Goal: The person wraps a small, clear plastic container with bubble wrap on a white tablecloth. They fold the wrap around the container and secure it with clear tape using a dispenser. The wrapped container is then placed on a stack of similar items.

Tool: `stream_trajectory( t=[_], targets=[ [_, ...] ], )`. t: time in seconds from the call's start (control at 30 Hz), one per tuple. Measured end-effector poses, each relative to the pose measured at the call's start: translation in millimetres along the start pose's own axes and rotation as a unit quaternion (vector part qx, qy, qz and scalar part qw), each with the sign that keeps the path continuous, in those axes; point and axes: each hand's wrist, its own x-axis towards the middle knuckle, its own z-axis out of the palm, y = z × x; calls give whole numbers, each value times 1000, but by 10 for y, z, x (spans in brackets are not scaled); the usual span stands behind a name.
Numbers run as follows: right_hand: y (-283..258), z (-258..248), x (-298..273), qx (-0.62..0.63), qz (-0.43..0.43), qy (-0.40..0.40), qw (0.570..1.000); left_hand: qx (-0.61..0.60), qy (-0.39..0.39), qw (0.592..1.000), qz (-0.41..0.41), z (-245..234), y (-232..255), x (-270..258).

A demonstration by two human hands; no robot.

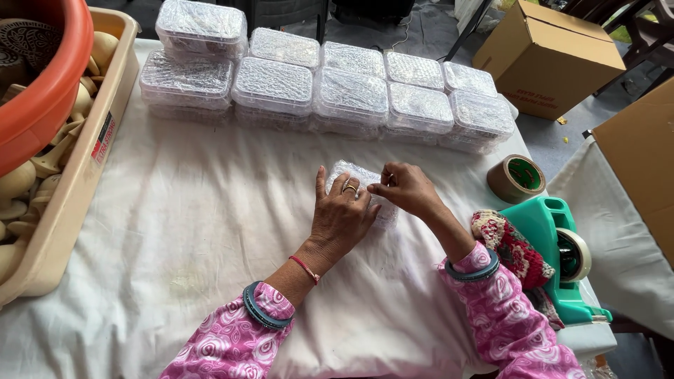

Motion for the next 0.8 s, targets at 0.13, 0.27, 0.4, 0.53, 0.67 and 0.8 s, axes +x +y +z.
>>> stream_trajectory(
  t=[0.13, 0.27, 0.4, 0.53, 0.67, 0.8],
  targets=[
    [80, 9, -162, -6, 22, 32, 999, 0, 5, 1000, 2, -13, 6, 1],
    [235, 37, -283, -7, 57, 33, 998, -4, 1, 1000, 3, -10, 10, -9],
    [280, -34, -566, 59, 52, 29, 996, -1, 3, 1000, 8, -38, 14, -2],
    [152, -464, -1297, 119, 46, 38, 991, -10, 8, 1000, 5, -13, -9, -16],
    [400, -932, -2121, 108, 17, 166, 980, -14, 23, 1000, 9, -14, -39, -66],
    [776, -1294, -2939, 140, 100, 336, 926, -29, 71, 997, 14, 70, -51, -56]
  ],
)
